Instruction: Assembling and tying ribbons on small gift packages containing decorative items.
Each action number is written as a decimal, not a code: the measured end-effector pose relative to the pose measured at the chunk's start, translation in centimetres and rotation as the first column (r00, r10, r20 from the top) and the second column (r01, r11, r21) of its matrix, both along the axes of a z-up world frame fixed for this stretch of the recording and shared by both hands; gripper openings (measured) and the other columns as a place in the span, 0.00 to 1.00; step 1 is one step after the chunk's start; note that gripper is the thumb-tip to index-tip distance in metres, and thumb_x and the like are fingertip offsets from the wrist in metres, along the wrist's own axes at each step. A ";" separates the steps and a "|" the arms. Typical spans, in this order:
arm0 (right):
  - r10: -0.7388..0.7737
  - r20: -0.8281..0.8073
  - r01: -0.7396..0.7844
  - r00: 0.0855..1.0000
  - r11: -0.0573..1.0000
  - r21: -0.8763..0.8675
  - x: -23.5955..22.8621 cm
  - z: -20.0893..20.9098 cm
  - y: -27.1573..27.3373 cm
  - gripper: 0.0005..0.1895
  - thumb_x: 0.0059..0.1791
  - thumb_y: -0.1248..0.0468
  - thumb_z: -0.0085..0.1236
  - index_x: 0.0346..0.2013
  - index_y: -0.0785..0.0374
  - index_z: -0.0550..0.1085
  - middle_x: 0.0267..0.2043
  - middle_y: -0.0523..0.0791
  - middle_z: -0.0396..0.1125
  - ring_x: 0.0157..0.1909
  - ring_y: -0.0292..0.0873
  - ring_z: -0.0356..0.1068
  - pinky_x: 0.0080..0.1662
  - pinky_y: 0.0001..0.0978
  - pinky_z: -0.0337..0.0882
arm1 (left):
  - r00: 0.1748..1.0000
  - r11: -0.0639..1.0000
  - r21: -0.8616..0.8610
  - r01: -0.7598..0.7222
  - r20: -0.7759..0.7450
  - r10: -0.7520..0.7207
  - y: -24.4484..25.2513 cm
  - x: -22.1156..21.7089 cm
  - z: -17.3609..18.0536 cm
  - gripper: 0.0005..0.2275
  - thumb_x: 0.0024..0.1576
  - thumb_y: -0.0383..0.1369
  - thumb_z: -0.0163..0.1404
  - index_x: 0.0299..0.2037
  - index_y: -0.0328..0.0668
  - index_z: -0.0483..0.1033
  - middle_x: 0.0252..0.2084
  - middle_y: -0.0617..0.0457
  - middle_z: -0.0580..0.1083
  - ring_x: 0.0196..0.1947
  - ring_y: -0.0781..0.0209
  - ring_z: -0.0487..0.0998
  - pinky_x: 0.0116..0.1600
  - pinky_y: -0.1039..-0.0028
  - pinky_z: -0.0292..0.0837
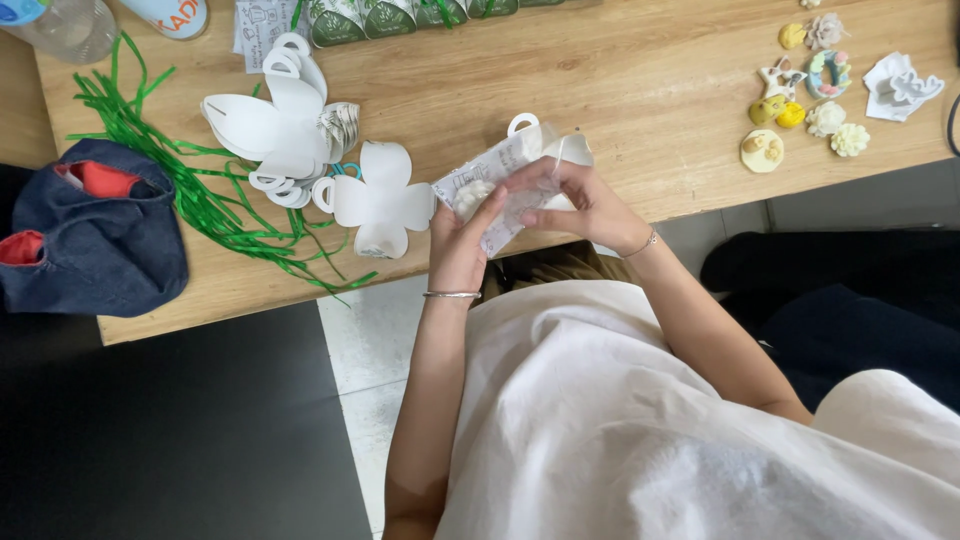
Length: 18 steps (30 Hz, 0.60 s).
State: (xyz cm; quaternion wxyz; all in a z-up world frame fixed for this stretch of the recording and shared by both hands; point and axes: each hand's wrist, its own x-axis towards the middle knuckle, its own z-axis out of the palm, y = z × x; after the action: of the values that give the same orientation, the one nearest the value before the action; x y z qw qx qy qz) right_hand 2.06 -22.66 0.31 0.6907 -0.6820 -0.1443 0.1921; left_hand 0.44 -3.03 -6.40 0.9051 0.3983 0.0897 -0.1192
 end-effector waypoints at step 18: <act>0.045 -0.086 -0.039 0.995 0.997 0.068 -0.1 0.9 -2.2 0.13 0.46 0.79 0.65 0.38 0.65 0.71 0.41 0.44 0.74 0.48 0.37 0.76 0.51 0.28 0.78 | 0.904 0.882 0.335 0.332 0.153 -0.399 2.0 2.4 1.0 0.15 0.59 0.29 0.59 0.53 0.31 0.76 0.45 0.54 0.80 0.43 0.72 0.80 0.50 0.77 0.77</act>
State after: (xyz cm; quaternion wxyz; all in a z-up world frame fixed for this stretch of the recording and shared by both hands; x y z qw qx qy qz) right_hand 1.98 -24.90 1.22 0.7146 -0.6464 -0.1343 0.2314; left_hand 2.84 -1.04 -5.36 0.7989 0.5516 -0.0698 -0.2293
